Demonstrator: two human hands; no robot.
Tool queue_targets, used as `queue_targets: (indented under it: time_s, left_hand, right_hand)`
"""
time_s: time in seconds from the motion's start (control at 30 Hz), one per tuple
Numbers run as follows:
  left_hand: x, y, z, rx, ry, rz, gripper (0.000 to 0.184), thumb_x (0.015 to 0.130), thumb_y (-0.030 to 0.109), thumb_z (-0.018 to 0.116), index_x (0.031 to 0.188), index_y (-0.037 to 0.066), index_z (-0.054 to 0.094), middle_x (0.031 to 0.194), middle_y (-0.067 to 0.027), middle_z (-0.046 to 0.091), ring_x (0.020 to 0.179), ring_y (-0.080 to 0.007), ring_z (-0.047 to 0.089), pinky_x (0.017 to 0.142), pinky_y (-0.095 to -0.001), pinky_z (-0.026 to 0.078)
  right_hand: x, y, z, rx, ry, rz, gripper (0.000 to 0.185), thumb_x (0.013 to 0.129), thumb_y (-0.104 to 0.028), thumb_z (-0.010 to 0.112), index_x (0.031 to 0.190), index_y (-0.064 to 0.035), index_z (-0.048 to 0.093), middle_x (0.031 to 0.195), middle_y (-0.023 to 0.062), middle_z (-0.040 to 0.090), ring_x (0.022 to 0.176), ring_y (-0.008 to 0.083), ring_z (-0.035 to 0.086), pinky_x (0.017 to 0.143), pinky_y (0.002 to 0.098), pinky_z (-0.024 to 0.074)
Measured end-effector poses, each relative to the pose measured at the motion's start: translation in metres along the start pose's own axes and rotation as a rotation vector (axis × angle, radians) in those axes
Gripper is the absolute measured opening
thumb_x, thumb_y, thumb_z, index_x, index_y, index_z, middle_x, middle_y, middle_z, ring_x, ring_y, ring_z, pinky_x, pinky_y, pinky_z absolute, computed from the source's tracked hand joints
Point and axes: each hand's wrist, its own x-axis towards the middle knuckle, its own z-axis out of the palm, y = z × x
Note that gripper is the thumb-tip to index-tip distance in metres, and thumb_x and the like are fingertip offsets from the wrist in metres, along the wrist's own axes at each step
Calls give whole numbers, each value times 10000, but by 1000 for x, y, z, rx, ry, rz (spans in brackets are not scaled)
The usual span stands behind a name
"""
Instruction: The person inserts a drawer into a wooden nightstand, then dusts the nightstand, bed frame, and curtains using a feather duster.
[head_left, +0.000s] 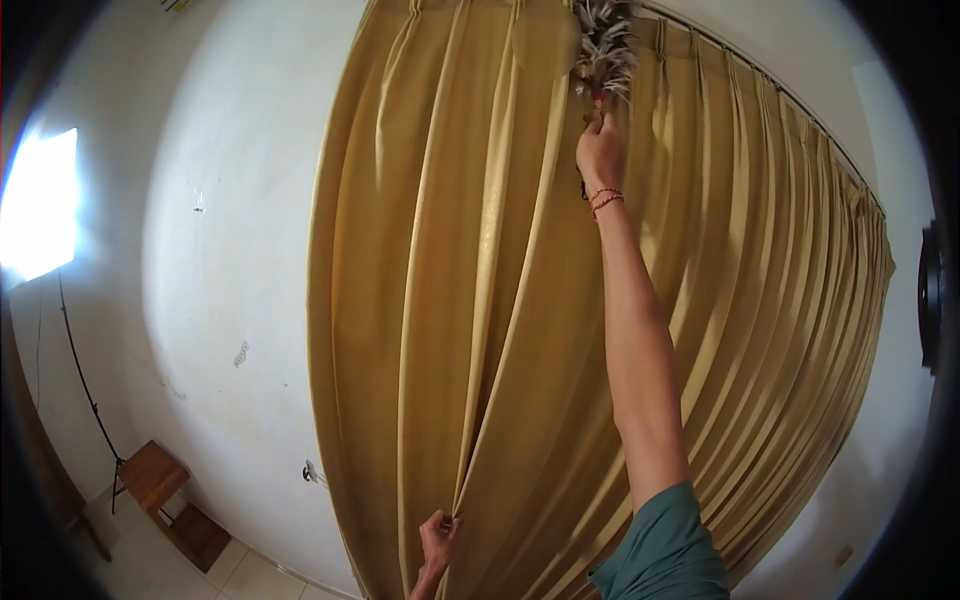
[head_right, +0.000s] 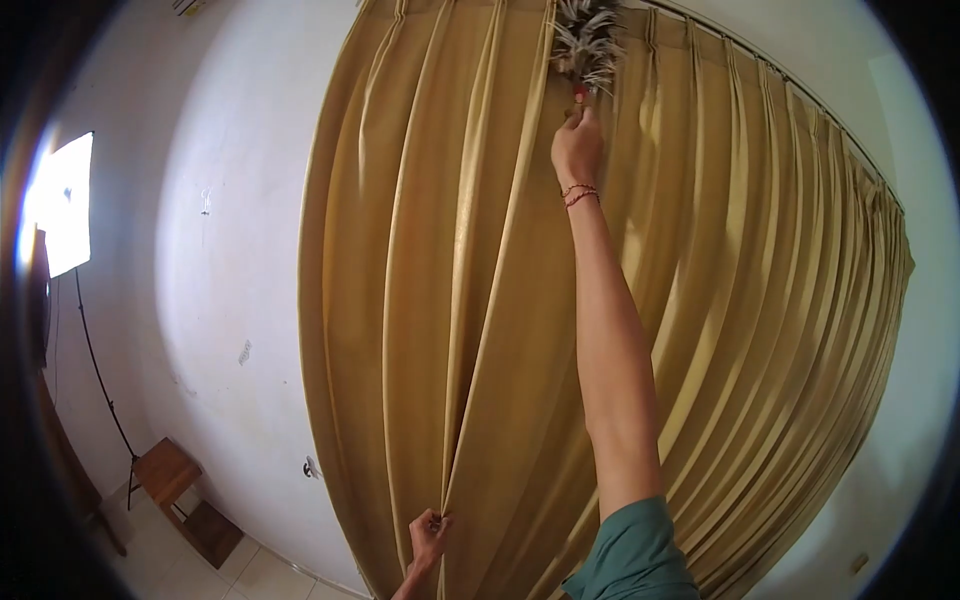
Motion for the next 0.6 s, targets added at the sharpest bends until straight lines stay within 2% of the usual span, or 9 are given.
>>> queue_targets:
  time_s: [0.1,0.2,0.23,0.33,0.37,0.47,0.6]
  left_hand:
    - [0,-3,1,12,4,3,213,835,145,743,805,-44,650,687,-145,669,638,-174,647,611,-330,515]
    - [-2,3,-3,45,7,12,213,835,148,743,812,-45,656,682,-143,668,633,-172,644,609,-329,514]
    - [-2,6,-4,58,9,18,213,834,149,743,814,-45,658,679,-143,668,630,-171,643,608,-328,514]
    - [-5,9,-3,68,27,39,223,836,155,743,806,-48,655,669,-144,662,623,-169,639,606,-327,512]
    - [-5,8,-3,59,22,31,220,835,152,742,806,-47,654,668,-144,662,622,-168,638,605,-327,512]
    - [-4,7,-1,59,15,12,208,833,142,741,806,-44,653,669,-143,662,621,-168,637,604,-325,512]
    - [-4,7,0,62,22,12,193,827,129,743,809,-40,652,682,-141,669,630,-174,647,610,-326,518]
  right_hand:
    - [-3,-11,-11,-119,-99,-37,318,1008,-281,431,1035,-42,639,972,200,683,942,404,649,795,496,501]
    - [6,4,-5,85,-111,202,324,1008,-297,425,1039,-55,639,985,203,681,941,405,647,789,499,502]
    - [4,1,-4,131,-60,221,341,1008,-314,421,1035,-56,642,986,199,686,924,399,654,780,490,510]
    - [0,-6,-10,-80,-67,35,336,1008,-302,427,1028,-46,644,955,186,692,882,379,665,761,478,512]
    - [-2,-11,-16,-38,-130,126,340,1010,-297,426,1030,-38,644,902,180,690,850,369,667,748,471,513]
    - [9,-15,-23,261,-93,353,325,1011,-280,432,1020,-32,640,831,160,673,779,332,667,704,443,517]
    - [18,-15,-30,289,-296,275,294,1043,-294,433,1034,-48,594,637,-17,444,464,83,389,393,269,302]
